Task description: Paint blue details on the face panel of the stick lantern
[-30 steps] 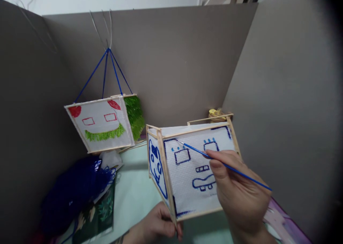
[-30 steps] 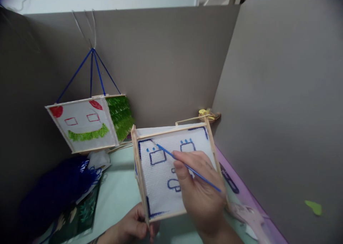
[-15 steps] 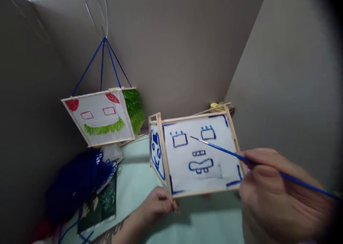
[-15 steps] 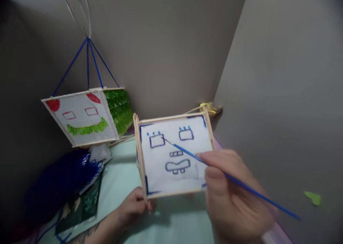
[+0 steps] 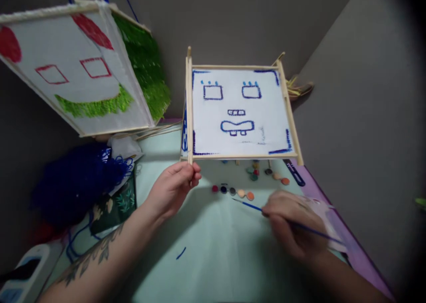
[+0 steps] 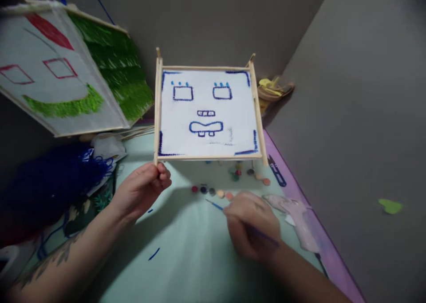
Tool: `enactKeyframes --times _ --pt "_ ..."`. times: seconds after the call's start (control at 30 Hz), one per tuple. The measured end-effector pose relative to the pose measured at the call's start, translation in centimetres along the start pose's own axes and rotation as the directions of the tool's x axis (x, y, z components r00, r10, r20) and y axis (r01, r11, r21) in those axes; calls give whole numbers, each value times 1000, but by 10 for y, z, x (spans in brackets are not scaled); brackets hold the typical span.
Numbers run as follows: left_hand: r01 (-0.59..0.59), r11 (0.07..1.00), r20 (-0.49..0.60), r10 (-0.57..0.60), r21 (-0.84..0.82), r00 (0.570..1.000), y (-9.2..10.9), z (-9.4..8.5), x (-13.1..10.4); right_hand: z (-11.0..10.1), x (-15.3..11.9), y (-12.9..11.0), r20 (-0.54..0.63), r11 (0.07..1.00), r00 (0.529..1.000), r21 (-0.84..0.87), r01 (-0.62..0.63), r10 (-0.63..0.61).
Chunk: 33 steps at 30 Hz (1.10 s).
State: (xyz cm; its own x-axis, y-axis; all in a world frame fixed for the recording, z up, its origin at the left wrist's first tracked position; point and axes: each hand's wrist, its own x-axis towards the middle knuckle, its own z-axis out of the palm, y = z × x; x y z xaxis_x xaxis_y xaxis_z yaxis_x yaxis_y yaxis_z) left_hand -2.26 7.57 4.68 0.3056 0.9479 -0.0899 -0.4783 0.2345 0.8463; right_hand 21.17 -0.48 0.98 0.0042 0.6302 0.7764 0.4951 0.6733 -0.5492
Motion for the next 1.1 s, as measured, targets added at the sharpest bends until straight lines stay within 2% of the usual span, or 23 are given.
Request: enactKeyframes --times 0.07,0.13,0.23,0.33,0.5,0.93,1.03,1.1 --pt "-24 1000 6 24 0 1000 -2 3 5 18 -5 21 -4 999 1000 -41 13 -14" --pt "-17 1000 15 17 2 1000 -4 5 8 31 -9 38 -37 997 998 -38 -61 59" --pt "11 1000 18 -11 1 1000 -2 8 10 40 -14 50 -26 981 982 -40 -189 188" --pt "22 999 19 -21 -34 1000 5 6 11 43 -15 53 -21 958 960 -49 -281 281" --pt "30 995 -10 -31 -96 999 17 3 13 44 -11 54 -31 939 941 -61 -338 337" --pt "22 994 -29 -25 -109 999 20 2 13 44 -3 51 25 952 959 -131 -277 282" --pt "12 994 -32 -16 -112 999 21 1 14 43 -9 55 -17 928 929 -48 -370 370" --pt "5 993 -34 -9 -117 999 21 0 14 43 -11 59 -73 886 883 66 -459 464"
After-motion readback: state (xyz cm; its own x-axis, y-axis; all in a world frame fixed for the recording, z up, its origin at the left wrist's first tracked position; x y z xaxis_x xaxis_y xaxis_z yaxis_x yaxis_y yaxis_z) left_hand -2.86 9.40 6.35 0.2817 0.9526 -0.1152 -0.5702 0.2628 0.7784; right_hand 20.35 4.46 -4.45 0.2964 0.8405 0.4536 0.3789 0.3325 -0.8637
